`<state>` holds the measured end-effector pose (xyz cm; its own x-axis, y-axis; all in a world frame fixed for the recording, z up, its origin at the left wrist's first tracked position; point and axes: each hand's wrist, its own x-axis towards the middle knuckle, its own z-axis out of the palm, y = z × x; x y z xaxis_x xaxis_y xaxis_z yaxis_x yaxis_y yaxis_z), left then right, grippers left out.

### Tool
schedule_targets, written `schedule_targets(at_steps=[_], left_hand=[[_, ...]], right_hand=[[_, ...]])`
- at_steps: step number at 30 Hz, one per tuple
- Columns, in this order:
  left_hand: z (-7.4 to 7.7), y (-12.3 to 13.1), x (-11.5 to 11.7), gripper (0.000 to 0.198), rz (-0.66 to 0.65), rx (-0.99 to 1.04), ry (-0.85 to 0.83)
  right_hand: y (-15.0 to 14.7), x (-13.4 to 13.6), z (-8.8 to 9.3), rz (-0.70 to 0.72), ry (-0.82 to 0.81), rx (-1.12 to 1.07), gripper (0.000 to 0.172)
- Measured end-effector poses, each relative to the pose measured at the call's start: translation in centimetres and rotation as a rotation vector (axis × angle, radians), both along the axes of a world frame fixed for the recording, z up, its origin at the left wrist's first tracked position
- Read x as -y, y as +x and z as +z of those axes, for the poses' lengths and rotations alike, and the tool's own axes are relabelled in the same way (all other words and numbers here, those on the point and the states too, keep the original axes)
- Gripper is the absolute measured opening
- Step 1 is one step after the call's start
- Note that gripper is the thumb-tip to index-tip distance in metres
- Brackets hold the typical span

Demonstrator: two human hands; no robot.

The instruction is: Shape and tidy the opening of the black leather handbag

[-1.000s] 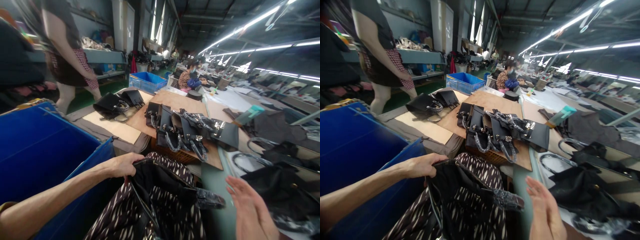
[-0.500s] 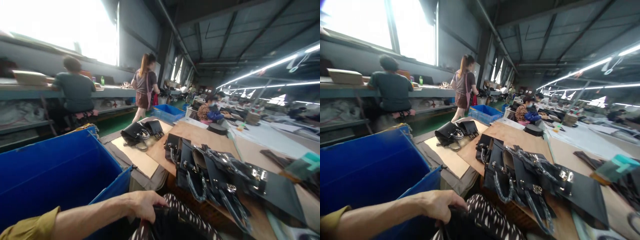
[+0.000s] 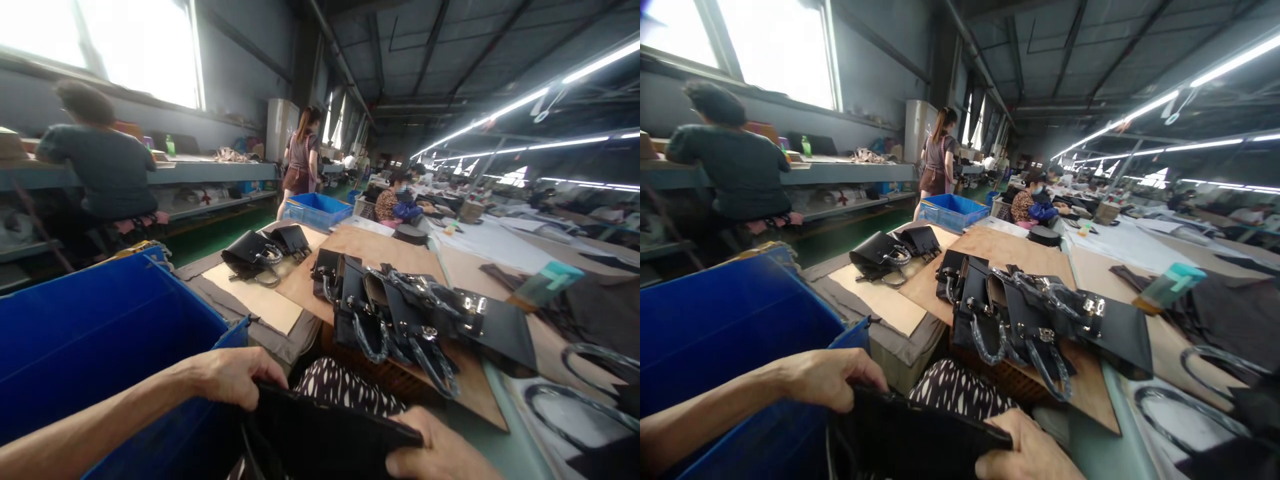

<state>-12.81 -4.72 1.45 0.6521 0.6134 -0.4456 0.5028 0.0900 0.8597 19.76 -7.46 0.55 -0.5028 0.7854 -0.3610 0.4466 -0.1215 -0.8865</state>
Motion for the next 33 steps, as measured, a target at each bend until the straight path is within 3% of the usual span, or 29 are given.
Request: schedule_targets(at_steps=[5, 8, 11, 15, 19, 24, 30, 33], left_hand=[[-0.9, 0.4, -0.3, 0.053, 0.025, -0.014, -0.025], [-1.8, 0.5, -1.4, 0.053, 0.049, 0.04, -0.061], [-2.2, 0.2, -2.4, 0.055, 0.025, 0.087, -0.132], [-2.0, -0.6, -2.5, 0.056, -0.028, 0.108, -0.229], [-1.6, -0.8, -1.8, 0.055, -0.033, 0.127, -0.267], [-1.3, -0.7, -1.9, 0.059, 0.035, 0.183, -0.23], [-1.6, -0.7, -1.8, 0.064, 0.104, 0.168, -0.216], [-1.4, -0.6, -1.9, 0.062, 0.09, 0.194, -0.197]], right_hand=[[-0.7, -1.3, -0.4, 0.141, -0.091, -0.063, 0.009], [-0.9, -1.4, -0.9, 0.094, -0.133, -0.106, 0.005], [-1.1, -1.0, -0.3, 0.053, -0.123, -0.095, 0.006], [-1.0, -1.0, 0.7, 0.065, -0.055, -0.037, 0.008], [-0.8, -1.8, 0.5, 0.107, -0.065, -0.083, 0.01], [-1.5, -2.0, 0.7, 0.084, -0.099, -0.073, 0.008], [-1.7, -1.1, 1.0, -0.027, -0.015, 0.031, 0.01], [-1.7, -1.2, 0.9, 0.028, -0.022, -0.004, 0.009]])
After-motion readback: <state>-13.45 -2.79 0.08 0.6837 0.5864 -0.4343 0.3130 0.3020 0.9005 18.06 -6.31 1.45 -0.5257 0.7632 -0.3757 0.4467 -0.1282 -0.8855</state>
